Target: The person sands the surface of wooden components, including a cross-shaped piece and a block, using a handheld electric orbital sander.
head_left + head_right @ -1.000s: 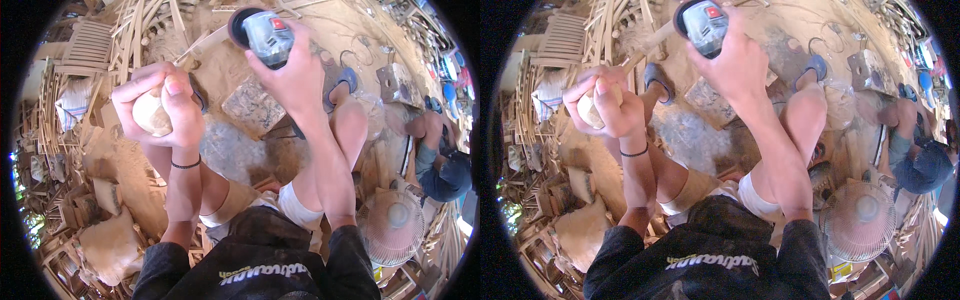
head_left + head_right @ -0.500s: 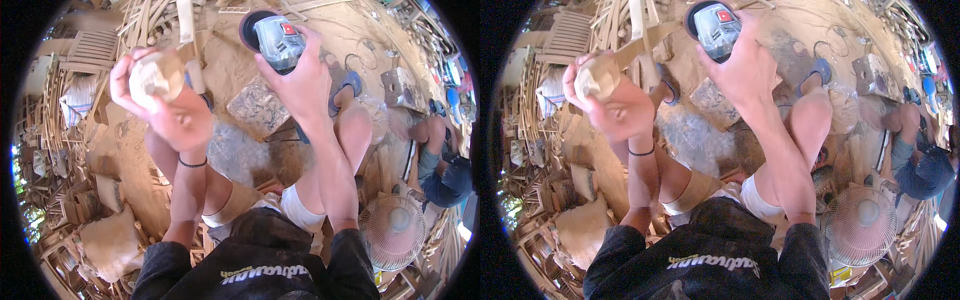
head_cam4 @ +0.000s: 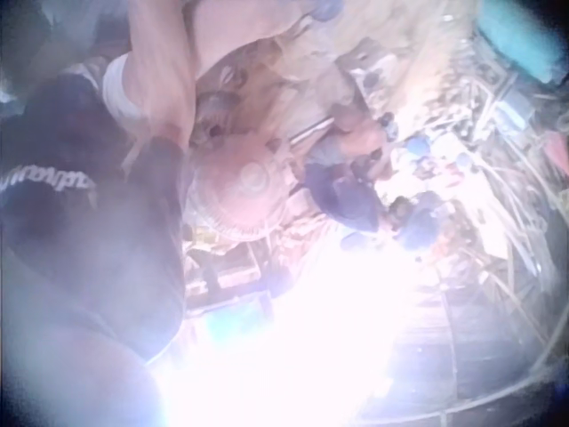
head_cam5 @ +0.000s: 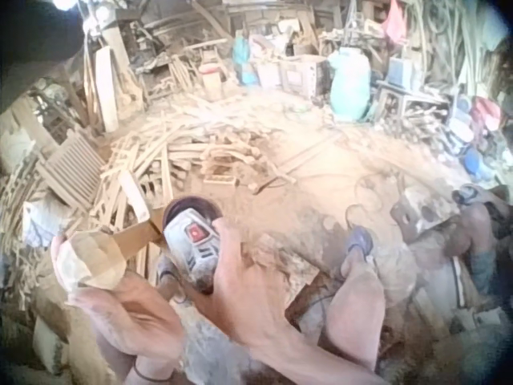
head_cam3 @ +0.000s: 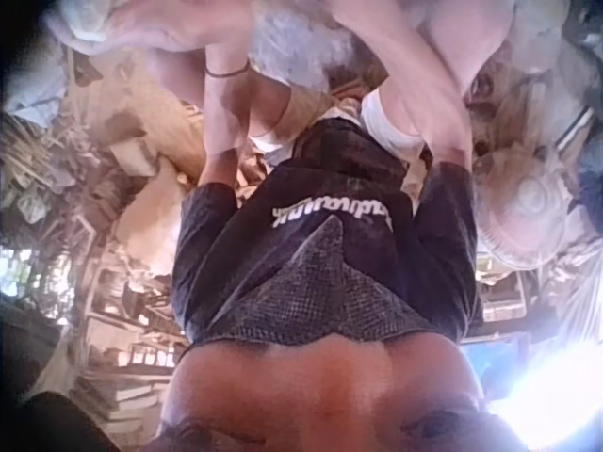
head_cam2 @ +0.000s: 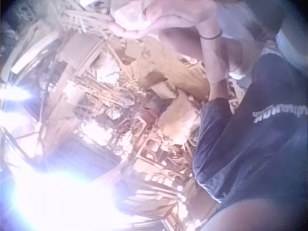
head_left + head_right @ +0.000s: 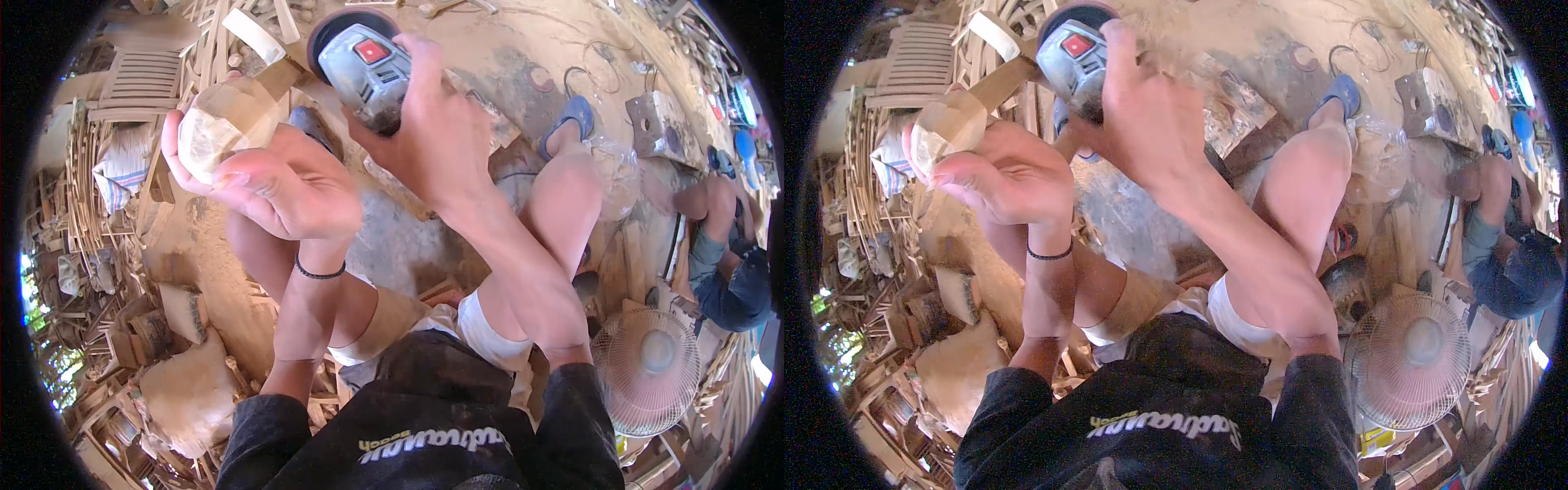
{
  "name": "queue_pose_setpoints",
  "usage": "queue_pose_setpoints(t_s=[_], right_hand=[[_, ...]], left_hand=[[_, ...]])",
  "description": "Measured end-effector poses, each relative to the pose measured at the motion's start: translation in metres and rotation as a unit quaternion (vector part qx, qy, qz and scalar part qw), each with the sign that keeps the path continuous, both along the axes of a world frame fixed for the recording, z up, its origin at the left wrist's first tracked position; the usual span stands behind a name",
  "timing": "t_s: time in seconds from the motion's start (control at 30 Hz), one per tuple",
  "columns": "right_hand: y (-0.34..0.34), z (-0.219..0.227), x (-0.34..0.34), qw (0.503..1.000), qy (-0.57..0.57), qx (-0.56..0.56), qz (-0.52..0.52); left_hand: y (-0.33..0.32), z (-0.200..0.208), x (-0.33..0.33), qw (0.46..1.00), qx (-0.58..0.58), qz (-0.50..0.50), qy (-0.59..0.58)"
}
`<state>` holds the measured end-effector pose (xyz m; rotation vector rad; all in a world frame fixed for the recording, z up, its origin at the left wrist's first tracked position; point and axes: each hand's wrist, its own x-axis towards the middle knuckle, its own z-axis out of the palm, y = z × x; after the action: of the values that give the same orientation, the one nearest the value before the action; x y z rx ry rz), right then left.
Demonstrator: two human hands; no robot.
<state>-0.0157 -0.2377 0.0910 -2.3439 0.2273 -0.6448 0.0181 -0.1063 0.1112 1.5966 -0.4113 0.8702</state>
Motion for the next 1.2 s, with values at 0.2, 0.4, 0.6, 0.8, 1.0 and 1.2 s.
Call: queue_pose_setpoints(t_s=[0.2, 0.4, 0.6, 0.8, 1.0, 1.2], right_hand=[[0.000, -0.001, 0.000, 1.000, -0.012, -0.005, 0.020], [0.001, -0.001, 0.001, 1.000, 0.001, -0.013, 0.001], [-0.004, 0.001, 0.000, 1.000, -0.013, -0.022, -0.016], [-0.007, 0.006, 0.001, 1.000, 0.005, 0.018, 0.011], [-0.006, 0.006, -0.004, 0.999, 0.032, 0.001, -0.008], [-0.011, 0.011, -0.016, 0.997, 0.070, 0.016, 0.018]], left_hand=[[-0.013, 0.002, -0.003, 0.999, 0.008, -0.011, -0.031], [-0.014, -0.002, -0.005, 0.999, 0.029, -0.001, -0.043], [-0.027, -0.010, -0.006, 0.993, -0.049, -0.090, -0.061], [-0.033, -0.016, -0.014, 0.993, -0.050, -0.092, -0.055], [-0.037, -0.018, -0.013, 0.994, -0.049, -0.072, -0.070], [-0.024, -0.005, -0.013, 0.999, 0.043, 0.017, -0.023]])
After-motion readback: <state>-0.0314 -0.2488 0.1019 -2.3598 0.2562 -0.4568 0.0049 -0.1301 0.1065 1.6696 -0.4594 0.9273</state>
